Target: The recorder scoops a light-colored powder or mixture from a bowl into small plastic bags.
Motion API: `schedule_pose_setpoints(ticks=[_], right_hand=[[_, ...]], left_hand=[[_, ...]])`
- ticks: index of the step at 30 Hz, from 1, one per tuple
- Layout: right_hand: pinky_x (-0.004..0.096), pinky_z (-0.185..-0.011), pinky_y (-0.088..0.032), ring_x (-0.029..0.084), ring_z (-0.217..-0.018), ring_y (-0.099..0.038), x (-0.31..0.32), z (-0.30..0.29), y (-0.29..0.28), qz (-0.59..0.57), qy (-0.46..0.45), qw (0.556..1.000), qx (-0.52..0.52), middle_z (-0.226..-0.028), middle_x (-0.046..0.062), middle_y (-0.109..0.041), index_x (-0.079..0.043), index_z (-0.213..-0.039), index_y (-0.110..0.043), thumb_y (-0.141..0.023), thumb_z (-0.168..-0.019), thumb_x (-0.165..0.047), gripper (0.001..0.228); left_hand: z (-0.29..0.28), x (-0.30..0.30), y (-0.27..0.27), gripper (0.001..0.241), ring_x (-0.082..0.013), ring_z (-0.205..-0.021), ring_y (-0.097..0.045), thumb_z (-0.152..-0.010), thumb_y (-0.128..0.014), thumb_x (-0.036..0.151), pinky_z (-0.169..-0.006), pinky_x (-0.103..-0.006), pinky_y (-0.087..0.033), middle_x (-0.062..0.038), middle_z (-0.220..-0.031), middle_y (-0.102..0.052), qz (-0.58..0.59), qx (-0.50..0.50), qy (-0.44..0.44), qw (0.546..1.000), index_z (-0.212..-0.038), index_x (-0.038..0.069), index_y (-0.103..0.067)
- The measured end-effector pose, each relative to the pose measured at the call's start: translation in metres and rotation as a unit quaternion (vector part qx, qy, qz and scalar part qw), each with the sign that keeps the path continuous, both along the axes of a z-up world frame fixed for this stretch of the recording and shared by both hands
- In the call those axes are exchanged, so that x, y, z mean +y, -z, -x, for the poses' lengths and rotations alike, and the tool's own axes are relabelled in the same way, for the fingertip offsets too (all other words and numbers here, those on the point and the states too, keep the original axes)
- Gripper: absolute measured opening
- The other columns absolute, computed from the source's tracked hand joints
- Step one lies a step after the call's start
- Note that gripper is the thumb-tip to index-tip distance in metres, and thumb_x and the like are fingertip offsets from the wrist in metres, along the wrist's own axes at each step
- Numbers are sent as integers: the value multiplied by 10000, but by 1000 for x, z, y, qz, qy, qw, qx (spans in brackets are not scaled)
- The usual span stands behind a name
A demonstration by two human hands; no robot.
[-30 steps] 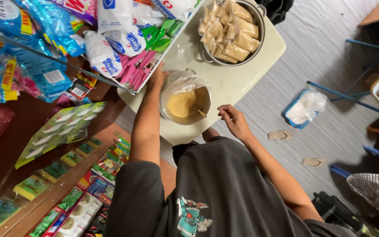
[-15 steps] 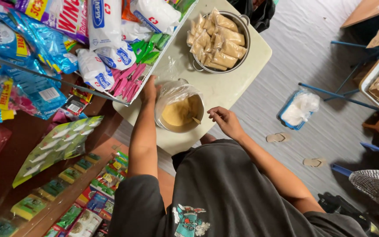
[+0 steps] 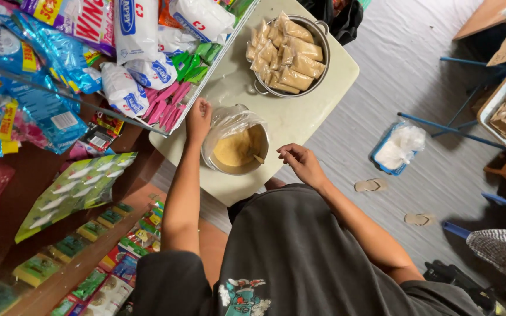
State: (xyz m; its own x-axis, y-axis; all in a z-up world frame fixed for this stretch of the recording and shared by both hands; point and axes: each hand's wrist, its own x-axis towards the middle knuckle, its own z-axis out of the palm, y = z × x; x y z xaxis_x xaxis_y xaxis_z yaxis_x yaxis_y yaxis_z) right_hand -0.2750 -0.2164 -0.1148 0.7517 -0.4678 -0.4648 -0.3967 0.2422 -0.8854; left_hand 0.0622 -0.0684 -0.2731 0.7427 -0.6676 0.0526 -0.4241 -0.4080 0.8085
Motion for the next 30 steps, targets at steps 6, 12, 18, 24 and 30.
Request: schedule_pose_setpoints(ticks=[6,12,18,24,30], right_hand=[[298,-804,-568,160,-910,-687,4,-31,-31,136,-51,989,8,-1004,66,-745,-49,-1152,-706,-688,-991,-188,214],[438,-992,-532,369,-1234,-576,14,-75,-84,427,-129,854,-267,-1417,135,-540,-77,-1380,-553,-778,-844,-91,582],[279,-753,-541,146,-861,-653,36,-83,-35,137,-187,958,-167,-1098,75,-701,-50,-1330,-658,-697,-986,-40,346],[249,-796,-549,86,-919,-652,42,-88,-41,108,-216,940,-239,-1104,61,-733,-20,-1283,-675,-640,-1065,-20,221],[247,-848,-545,79,-969,-610,38,-83,-42,-36,-197,952,-233,-1082,48,-617,-55,-1382,-491,-579,-1054,-30,341]], left_hand=[[77,21,-98,128,-46,-804,-525,-1012,-676,25,-729,-220,-462,23,-887,-557,181,163,-49,969,-1054,50,-557],[158,34,-197,350,-24,-719,-419,-962,-651,-13,-639,-197,-349,42,-845,-530,164,282,-61,943,-1308,38,-631],[180,55,-238,333,-47,-1030,-583,-973,-647,-32,-933,-202,-485,6,-1146,-626,297,361,-75,881,-1296,19,-585],[184,72,-267,267,-124,-881,-536,-911,-796,66,-796,-268,-473,-45,-1049,-631,100,125,-143,977,-1157,33,-698],[182,65,-252,122,-115,-1027,-645,-1001,-704,81,-929,-286,-510,-56,-1080,-691,175,100,-129,971,-1097,14,-666]])
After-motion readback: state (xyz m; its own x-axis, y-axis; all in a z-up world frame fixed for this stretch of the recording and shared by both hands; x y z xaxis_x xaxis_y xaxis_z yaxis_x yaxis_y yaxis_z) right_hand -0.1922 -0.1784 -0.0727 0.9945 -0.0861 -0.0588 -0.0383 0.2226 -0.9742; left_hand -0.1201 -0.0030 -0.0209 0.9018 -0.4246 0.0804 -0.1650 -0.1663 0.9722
